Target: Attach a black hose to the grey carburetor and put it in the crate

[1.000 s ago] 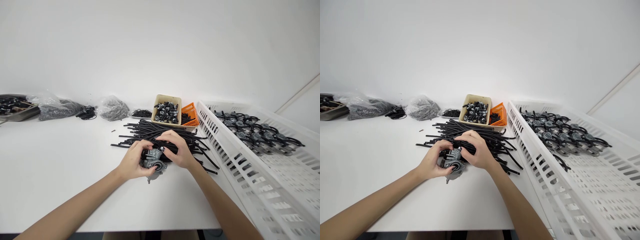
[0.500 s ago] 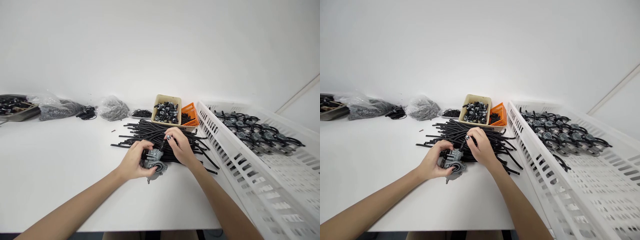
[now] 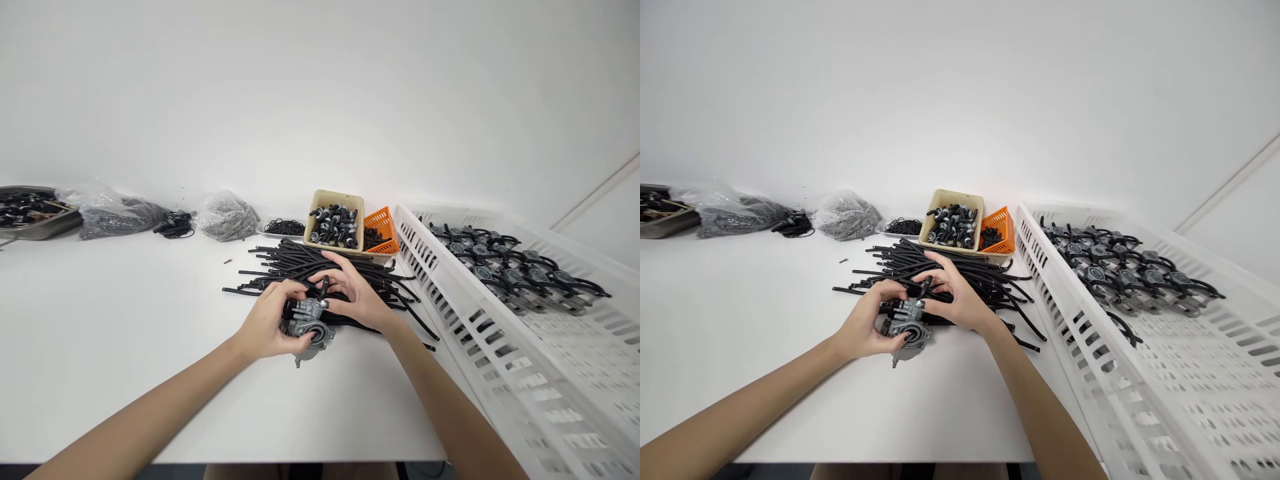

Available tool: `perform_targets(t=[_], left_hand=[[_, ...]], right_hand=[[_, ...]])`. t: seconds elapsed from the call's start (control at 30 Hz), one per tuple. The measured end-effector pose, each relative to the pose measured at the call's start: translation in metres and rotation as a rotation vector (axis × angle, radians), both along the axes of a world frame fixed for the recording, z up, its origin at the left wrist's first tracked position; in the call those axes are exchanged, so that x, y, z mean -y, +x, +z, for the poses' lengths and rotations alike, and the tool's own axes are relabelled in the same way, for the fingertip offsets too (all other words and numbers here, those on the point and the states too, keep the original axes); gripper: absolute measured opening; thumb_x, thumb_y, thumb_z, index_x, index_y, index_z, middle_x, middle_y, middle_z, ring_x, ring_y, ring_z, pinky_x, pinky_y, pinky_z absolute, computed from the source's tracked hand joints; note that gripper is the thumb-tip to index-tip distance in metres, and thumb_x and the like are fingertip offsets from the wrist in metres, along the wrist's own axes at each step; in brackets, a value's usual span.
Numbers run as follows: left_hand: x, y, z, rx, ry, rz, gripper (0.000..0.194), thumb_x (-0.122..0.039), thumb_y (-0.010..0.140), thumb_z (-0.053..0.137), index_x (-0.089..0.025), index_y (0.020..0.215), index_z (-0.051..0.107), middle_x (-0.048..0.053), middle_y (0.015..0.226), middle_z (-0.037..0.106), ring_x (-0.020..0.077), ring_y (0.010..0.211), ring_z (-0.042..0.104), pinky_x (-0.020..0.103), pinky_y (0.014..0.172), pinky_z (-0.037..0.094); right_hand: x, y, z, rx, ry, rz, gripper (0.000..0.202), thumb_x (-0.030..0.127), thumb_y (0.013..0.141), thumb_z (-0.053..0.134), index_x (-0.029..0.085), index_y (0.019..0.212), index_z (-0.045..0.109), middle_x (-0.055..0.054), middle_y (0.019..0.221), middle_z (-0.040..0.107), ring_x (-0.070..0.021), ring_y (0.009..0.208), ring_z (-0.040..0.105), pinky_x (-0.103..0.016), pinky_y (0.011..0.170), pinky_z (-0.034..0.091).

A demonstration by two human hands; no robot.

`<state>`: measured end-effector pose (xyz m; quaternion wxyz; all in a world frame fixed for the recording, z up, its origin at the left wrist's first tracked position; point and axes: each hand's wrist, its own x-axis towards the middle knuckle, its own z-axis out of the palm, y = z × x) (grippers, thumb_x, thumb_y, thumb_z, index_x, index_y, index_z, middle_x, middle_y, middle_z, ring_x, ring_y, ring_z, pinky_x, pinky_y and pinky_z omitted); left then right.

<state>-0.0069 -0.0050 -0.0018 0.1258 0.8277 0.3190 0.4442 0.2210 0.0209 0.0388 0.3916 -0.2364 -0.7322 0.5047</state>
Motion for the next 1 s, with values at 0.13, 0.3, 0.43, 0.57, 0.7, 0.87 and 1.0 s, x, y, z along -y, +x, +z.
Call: perform_targets(t=[0.13, 0.3, 0.43, 0.57, 0.7, 0.87, 1.0], left_hand=[[-0.001, 0.001, 0.000, 0.017, 0.000, -0.024, 0.063, -0.030, 0.067, 0.076, -0.029, 0.121, 0.044, 0.004, 0.098, 0.057, 0.0251, 0.090, 0.060, 0.044, 0.080, 0.055], [-0.003, 0.002, -0.002, 0.040, 0.022, -0.017, 0.069, -0.032, 0.068, 0.075, -0.029, 0.126, 0.039, 0.004, 0.096, 0.052, 0.0245, 0.087, 0.058, 0.048, 0.079, 0.056], [-0.004, 0.003, -0.003, 0.056, 0.006, -0.018, 0.070, -0.030, 0.069, 0.075, -0.028, 0.128, 0.037, 0.003, 0.097, 0.049, 0.0227, 0.088, 0.058, 0.046, 0.081, 0.055], [-0.002, 0.003, -0.001, 0.097, -0.026, -0.005, 0.068, -0.027, 0.068, 0.075, -0.026, 0.126, 0.039, 0.001, 0.096, 0.048, 0.0195, 0.087, 0.056, 0.041, 0.082, 0.054], [0.001, 0.004, 0.001, 0.117, -0.045, 0.018, 0.067, -0.026, 0.067, 0.074, -0.026, 0.125, 0.039, 0.000, 0.094, 0.046, 0.0184, 0.085, 0.054, 0.039, 0.081, 0.054], [0.002, 0.004, 0.002, 0.122, -0.072, 0.020, 0.066, -0.025, 0.068, 0.073, -0.026, 0.124, 0.038, 0.000, 0.093, 0.044, 0.0178, 0.085, 0.053, 0.038, 0.080, 0.054], [0.001, 0.004, 0.001, 0.107, -0.055, 0.021, 0.067, -0.026, 0.067, 0.072, -0.026, 0.124, 0.037, 0.000, 0.094, 0.045, 0.0186, 0.085, 0.052, 0.040, 0.081, 0.054]], right_hand=[[0.001, -0.001, 0.001, -0.086, -0.346, 0.169, 0.114, 0.029, 0.079, 0.080, 0.030, 0.158, -0.002, -0.009, 0.119, 0.069, -0.0175, 0.099, 0.066, -0.032, 0.086, 0.052], [0.004, -0.005, 0.001, -0.145, -0.410, 0.167, 0.118, 0.028, 0.078, 0.082, 0.029, 0.158, -0.005, -0.005, 0.100, 0.075, -0.0165, 0.089, 0.069, -0.030, 0.081, 0.053], [0.003, -0.008, -0.003, -0.127, -0.322, 0.115, 0.115, 0.032, 0.078, 0.081, 0.026, 0.159, -0.001, -0.003, 0.095, 0.074, -0.0154, 0.082, 0.065, -0.028, 0.076, 0.050], [0.001, -0.011, -0.007, -0.031, -0.162, -0.003, 0.111, 0.037, 0.080, 0.079, 0.023, 0.159, 0.003, -0.002, 0.091, 0.074, -0.0135, 0.069, 0.052, -0.029, 0.071, 0.043], [0.002, -0.016, -0.009, 0.006, -0.098, -0.059, 0.103, 0.039, 0.083, 0.075, 0.022, 0.159, 0.008, -0.002, 0.090, 0.073, -0.0145, 0.069, 0.046, -0.030, 0.070, 0.038], [0.004, -0.018, -0.009, -0.025, -0.150, -0.046, 0.101, 0.039, 0.082, 0.075, 0.024, 0.159, 0.010, -0.002, 0.090, 0.072, -0.0147, 0.071, 0.051, -0.031, 0.072, 0.039], [0.004, -0.016, -0.009, -0.005, -0.174, -0.027, 0.101, 0.041, 0.081, 0.077, 0.023, 0.157, 0.014, -0.003, 0.094, 0.073, -0.0122, 0.064, 0.048, -0.028, 0.064, 0.039]])
